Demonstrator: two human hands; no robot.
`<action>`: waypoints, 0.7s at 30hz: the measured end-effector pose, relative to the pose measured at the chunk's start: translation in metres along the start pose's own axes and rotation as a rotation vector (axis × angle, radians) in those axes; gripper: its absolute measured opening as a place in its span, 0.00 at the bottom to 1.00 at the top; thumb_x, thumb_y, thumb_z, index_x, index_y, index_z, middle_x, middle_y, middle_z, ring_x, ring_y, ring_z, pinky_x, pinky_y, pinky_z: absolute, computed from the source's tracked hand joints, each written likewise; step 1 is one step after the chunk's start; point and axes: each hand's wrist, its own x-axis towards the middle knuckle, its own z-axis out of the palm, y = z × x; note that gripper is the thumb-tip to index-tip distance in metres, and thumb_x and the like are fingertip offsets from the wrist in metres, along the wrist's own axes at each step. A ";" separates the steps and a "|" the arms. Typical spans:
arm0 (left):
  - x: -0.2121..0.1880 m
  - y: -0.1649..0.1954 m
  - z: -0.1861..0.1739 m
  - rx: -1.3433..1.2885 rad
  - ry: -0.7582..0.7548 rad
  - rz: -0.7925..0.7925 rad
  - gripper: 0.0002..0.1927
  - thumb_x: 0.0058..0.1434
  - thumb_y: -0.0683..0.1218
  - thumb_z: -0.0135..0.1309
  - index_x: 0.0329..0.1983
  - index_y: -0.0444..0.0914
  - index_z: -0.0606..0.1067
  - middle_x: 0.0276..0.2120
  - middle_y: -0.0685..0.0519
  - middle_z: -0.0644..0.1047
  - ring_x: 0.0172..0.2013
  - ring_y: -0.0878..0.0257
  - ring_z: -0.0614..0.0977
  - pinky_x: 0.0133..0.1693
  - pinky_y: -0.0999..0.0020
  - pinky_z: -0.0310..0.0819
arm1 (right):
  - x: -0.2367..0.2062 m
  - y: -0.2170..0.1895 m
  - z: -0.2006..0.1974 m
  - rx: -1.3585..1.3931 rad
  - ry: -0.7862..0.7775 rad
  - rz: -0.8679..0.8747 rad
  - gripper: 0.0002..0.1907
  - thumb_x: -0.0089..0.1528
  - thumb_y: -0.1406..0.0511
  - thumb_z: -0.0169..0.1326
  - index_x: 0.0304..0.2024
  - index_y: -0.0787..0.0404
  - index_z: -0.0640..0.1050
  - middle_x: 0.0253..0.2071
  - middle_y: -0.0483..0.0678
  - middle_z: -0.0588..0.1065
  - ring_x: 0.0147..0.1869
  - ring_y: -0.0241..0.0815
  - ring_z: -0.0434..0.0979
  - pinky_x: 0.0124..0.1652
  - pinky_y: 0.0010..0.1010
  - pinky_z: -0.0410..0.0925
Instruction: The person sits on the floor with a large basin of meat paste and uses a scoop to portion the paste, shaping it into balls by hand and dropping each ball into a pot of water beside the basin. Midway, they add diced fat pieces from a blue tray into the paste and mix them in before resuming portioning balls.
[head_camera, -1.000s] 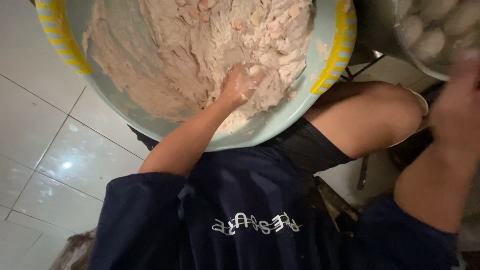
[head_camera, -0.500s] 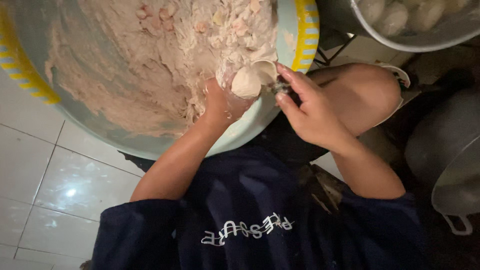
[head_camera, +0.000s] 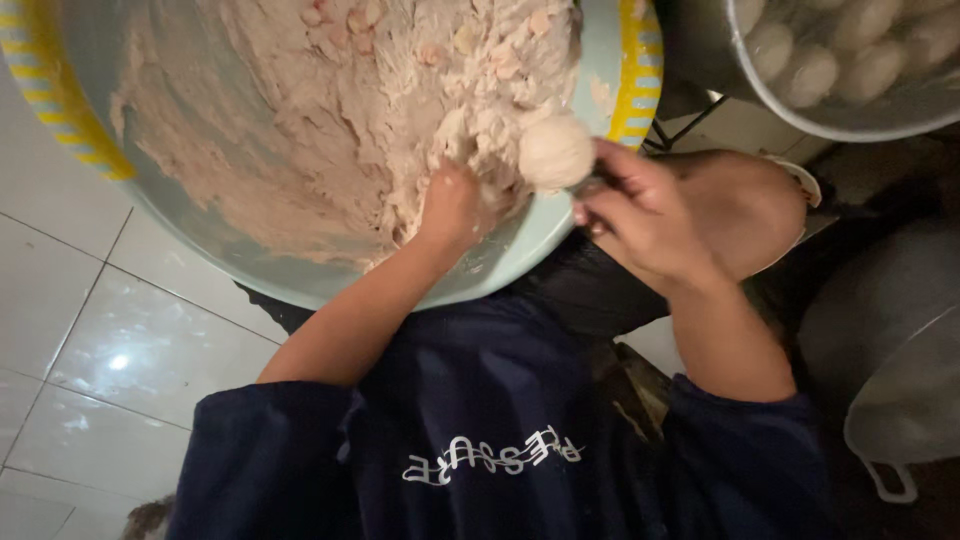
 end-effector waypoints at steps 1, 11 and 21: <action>-0.004 -0.010 0.003 0.099 -0.182 -0.151 0.29 0.55 0.61 0.67 0.39 0.30 0.80 0.31 0.36 0.81 0.30 0.42 0.82 0.38 0.53 0.77 | -0.004 -0.008 -0.009 -0.021 0.016 -0.019 0.22 0.71 0.73 0.46 0.69 0.66 0.69 0.43 0.44 0.75 0.41 0.31 0.74 0.38 0.21 0.69; 0.040 -0.044 0.002 0.139 0.089 0.025 0.24 0.55 0.58 0.65 0.43 0.35 0.81 0.36 0.38 0.83 0.37 0.38 0.83 0.42 0.50 0.77 | 0.017 -0.083 -0.132 -0.369 0.560 -0.121 0.19 0.67 0.71 0.47 0.60 0.62 0.73 0.42 0.41 0.76 0.34 0.30 0.75 0.31 0.22 0.66; 0.023 -0.084 0.060 0.173 0.027 0.195 0.19 0.62 0.44 0.55 0.56 0.34 0.78 0.50 0.39 0.80 0.50 0.43 0.82 0.54 0.52 0.76 | 0.047 -0.085 -0.139 -1.704 0.545 -0.556 0.04 0.61 0.73 0.56 0.38 0.64 0.79 0.34 0.55 0.75 0.36 0.58 0.75 0.35 0.45 0.68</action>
